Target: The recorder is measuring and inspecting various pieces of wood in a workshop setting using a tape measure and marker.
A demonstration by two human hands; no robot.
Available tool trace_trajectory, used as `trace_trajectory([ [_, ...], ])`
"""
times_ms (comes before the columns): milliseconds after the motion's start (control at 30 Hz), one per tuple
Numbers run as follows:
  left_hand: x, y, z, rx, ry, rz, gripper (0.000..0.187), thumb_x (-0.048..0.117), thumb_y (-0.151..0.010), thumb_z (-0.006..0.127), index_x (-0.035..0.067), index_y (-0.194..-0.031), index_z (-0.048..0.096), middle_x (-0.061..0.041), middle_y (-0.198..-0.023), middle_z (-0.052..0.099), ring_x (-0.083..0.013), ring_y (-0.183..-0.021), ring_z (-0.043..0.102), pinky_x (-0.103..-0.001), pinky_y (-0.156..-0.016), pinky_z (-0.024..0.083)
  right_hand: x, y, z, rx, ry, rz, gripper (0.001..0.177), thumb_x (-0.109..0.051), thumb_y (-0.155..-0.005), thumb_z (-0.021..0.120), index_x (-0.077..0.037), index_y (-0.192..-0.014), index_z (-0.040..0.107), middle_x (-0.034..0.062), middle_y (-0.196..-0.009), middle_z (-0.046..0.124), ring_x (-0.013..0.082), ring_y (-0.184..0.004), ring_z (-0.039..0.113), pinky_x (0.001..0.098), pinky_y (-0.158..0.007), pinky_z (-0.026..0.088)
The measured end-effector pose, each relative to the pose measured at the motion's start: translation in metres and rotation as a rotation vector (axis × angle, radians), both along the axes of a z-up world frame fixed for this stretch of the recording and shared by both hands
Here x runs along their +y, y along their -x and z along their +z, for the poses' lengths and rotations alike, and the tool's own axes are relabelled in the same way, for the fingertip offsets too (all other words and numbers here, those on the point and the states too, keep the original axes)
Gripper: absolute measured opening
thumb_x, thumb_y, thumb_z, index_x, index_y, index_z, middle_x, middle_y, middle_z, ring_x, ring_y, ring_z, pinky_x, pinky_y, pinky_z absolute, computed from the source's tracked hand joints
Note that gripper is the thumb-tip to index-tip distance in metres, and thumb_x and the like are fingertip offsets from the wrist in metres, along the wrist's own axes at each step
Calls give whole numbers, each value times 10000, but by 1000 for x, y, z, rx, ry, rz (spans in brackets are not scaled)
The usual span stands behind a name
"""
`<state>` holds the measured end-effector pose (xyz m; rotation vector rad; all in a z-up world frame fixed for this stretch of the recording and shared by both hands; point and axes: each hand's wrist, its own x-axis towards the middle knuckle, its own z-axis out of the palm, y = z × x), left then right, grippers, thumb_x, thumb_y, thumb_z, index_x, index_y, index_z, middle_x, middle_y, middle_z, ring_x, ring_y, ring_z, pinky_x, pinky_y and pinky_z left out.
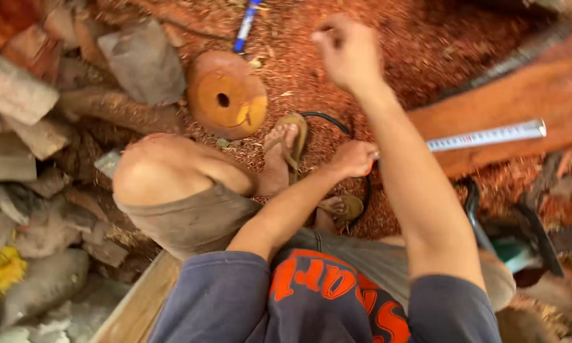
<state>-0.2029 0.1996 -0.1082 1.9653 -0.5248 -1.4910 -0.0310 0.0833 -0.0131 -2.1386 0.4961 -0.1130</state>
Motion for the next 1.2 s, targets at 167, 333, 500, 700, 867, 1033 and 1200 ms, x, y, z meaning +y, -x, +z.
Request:
trace_trajectory([
  [167,22,-43,37,9,-93,156,315,309,-967,653,163,-1242,700,-116,-1071,748,-248,-915,705,-441,-839,560,122,-94,-102,280,28,319,266,-182,-955,709,-119,-1213,717,163,-1064,754,335,-987,716,457,-881,575],
  [333,31,-62,59,1,-44,164,341,299,-952,673,130,-1248,684,-127,-1112,731,-255,-972,686,-442,-866,542,139,-120,-127,347,633,866,326,-249,-1078,551,-82,-1284,740,144,-1373,650,334,-1398,510,530,-1282,302],
  [500,-55,-76,80,-94,271,39,371,288,-936,694,98,-1254,668,-138,-1154,713,-261,-1029,667,-443,-894,525,123,-116,-134,52,870,788,396,-323,-816,663,-125,-1153,725,97,-1234,676,287,-1243,579,514,-1112,420],
  [700,-12,-16,57,-84,285,39,411,274,-917,718,60,-1261,647,-150,-1204,691,-268,-1097,645,-443,-927,504,71,-43,30,353,-106,519,411,-318,-1010,571,-102,-1359,542,139,-951,713,237,-745,643,425,-640,576],
  [867,7,8,-80,-15,112,-3,294,276,-947,661,99,-1144,788,-103,-1117,778,-217,-1036,709,-414,-972,535,-43,71,81,436,-416,90,508,-480,-966,582,-194,-1385,598,56,-933,727,167,-637,630,364,-597,564],
  [1033,29,10,-100,-87,150,-43,260,230,-1039,553,87,-1100,762,-149,-969,764,-230,-883,725,-398,-837,564,-222,337,-5,289,153,-59,175,-102,-1064,539,-50,-1186,653,62,-1102,690,218,-931,664,376,-745,559],
  [1200,-1,-3,-21,-5,10,-34,188,247,-1003,647,131,-1053,785,-87,-975,791,-207,-869,723,-399,-831,561,-255,399,67,-20,-407,-873,110,-174,-1194,544,-110,-1180,633,8,-863,641,103,-674,596,275,-575,498],
])
